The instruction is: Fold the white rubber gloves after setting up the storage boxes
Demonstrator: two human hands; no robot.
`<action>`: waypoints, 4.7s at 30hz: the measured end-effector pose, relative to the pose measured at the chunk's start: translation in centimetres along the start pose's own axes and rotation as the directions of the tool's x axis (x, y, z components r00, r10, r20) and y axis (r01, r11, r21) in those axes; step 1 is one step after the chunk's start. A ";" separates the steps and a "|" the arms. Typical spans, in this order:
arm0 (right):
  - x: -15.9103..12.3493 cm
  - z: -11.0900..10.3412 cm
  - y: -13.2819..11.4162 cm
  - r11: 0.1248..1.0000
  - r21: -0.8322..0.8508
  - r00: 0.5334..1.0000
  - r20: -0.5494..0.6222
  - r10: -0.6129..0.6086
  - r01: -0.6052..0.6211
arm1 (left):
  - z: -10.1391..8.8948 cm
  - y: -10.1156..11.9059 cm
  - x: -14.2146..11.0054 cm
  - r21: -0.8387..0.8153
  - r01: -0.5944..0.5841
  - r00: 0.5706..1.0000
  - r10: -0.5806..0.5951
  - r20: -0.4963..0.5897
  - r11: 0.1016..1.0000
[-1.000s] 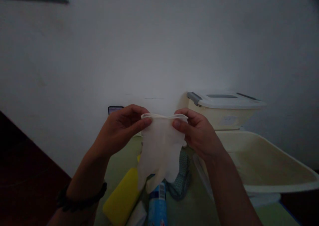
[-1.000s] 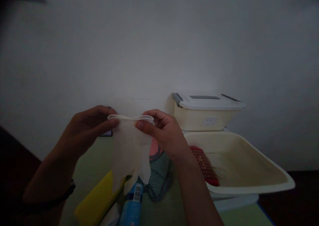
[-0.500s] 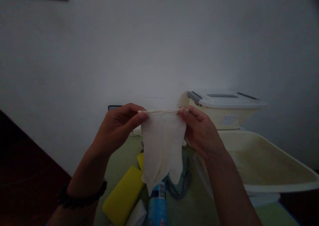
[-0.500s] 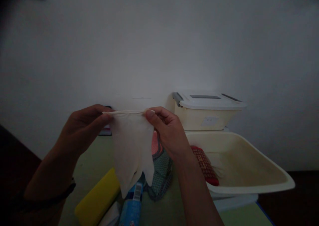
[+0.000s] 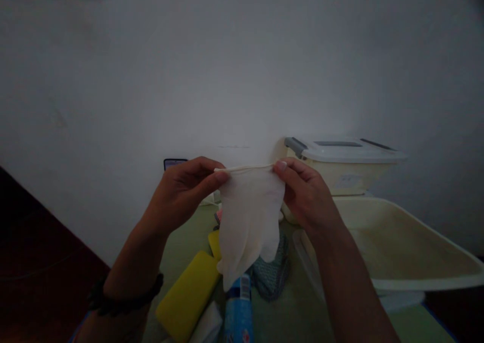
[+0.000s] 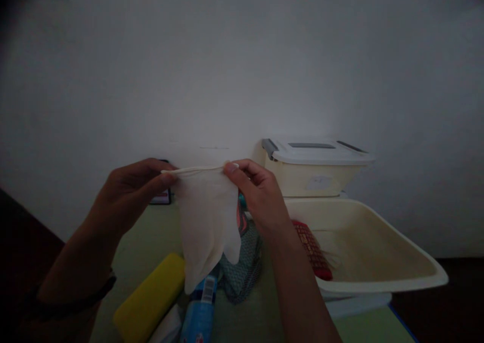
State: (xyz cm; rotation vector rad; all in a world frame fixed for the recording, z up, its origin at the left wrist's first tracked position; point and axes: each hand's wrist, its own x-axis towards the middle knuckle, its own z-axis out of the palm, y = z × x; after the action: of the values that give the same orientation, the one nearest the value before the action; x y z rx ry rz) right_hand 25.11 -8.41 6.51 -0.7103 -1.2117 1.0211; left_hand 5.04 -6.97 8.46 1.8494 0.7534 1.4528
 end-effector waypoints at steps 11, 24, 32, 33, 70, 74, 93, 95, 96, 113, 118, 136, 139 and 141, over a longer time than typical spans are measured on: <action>-0.2 0.0 -0.3 1.000 0.002 0.998 0.067 0.010 -0.010 | -0.1 -0.2 -0.1 0.016 -0.007 1.000 0.007 0.014 1.000; -0.1 0.4 -0.3 0.994 -0.095 0.996 -0.057 -0.063 0.057 | 0.4 0.2 0.0 0.011 0.001 0.999 0.000 -0.041 1.000; -2.5 3.2 -2.0 0.744 -0.587 0.878 -0.110 -0.465 0.320 | 0.7 0.9 -1.0 0.173 -0.013 0.988 0.039 -0.149 0.985; -2.7 3.4 -2.1 0.722 -0.610 0.871 -0.103 -0.481 0.327 | 0.7 1.0 -1.1 0.193 -0.022 0.988 0.051 -0.148 0.981; -0.4 2.6 0.0 0.994 0.106 0.973 -0.232 -0.008 0.034 | 1.0 -0.1 0.0 -0.184 0.218 0.975 -0.220 0.010 0.958; -0.5 2.7 0.1 0.995 0.093 0.977 -0.203 0.059 -0.041 | 0.9 -0.3 0.0 -0.200 0.223 0.974 -0.225 0.016 0.954; -1.1 3.1 0.3 1.000 0.026 0.974 -0.228 -0.005 0.011 | 1.4 0.6 -0.5 0.006 0.002 1.000 -0.002 0.005 1.000; -1.0 3.2 0.0 0.994 0.104 0.974 -0.226 -0.008 0.033 | 1.3 0.5 -0.4 0.010 0.020 0.999 -0.019 -0.039 1.000; -1.0 3.2 -0.1 0.990 0.135 0.974 -0.227 -0.016 0.048 | 1.3 0.5 -0.3 0.011 0.027 0.998 -0.027 -0.061 1.000; -1.6 3.9 0.5 0.799 -0.484 0.821 -0.246 -0.515 0.356 | 1.3 0.2 -0.6 -0.003 -0.003 1.000 0.003 -0.007 1.000; -1.7 4.1 0.5 0.814 -0.451 0.859 -0.172 -0.482 0.366 | 1.2 -0.3 -0.9 0.035 -0.095 0.993 0.093 0.069 0.995; -1.8 4.1 0.5 0.863 -0.377 0.923 -0.050 -0.381 0.336 | 1.6 0.4 -0.7 0.491 -0.496 0.861 0.482 0.166 0.717; -1.8 4.0 0.6 0.871 -0.365 0.930 -0.037 -0.367 0.329 | 1.5 0.3 -0.7 0.486 -0.509 0.853 0.492 0.173 0.711; -1.7 3.9 0.6 0.874 -0.357 0.932 -0.023 -0.361 0.329 | 1.4 0.2 -0.7 0.474 -0.501 0.858 0.486 0.165 0.724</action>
State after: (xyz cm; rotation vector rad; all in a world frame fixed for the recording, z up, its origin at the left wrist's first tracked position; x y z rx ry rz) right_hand 21.12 -10.04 6.20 -0.7670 -1.3977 0.4746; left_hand 6.28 -7.87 7.98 2.6312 0.6964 1.6507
